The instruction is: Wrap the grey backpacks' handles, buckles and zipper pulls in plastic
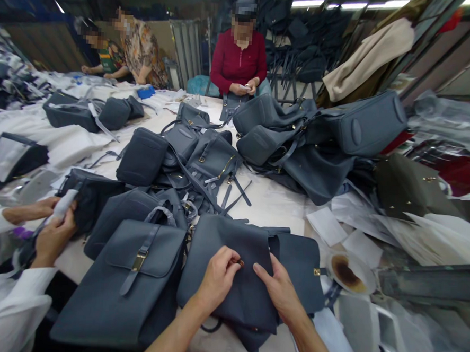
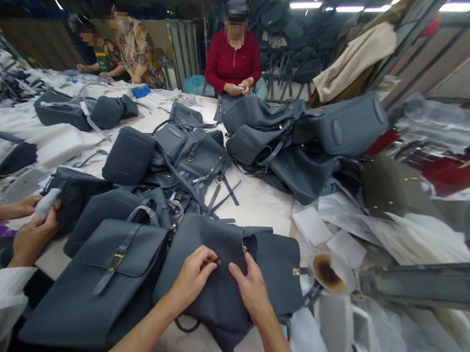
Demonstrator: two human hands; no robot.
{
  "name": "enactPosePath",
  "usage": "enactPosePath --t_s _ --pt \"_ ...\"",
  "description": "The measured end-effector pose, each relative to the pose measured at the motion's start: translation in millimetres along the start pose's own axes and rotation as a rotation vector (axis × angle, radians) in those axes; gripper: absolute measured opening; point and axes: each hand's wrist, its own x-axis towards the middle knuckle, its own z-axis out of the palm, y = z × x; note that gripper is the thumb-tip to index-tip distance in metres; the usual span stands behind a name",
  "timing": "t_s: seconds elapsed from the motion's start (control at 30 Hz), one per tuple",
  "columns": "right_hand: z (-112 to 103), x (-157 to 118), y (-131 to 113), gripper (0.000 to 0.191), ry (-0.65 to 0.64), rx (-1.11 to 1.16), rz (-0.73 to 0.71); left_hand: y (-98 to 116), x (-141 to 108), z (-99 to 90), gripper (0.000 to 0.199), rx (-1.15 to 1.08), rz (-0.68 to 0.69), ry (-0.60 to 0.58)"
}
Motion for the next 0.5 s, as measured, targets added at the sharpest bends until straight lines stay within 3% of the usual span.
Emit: enactPosePath --t_s 0.13,0.3,0.4,0.5 --pt "-1 1 7 0.054 -0.003 -0.023 0.003 -8 10 6.2 0.015 0.056 0.045 -0.039" --pt "0 3 11 0.052 0.011 -0.031 0.01 -13 12 8.1 0.017 0.17 0.142 -0.17" --pt "1 5 10 0.049 0.018 -0.05 0.012 -7 -9 6.3 0.015 0.23 0.217 -0.29" --pt "1 9 8 0.048 0.024 -0.082 0.011 4 -45 -5.1 0.017 0.288 0.285 -0.489"
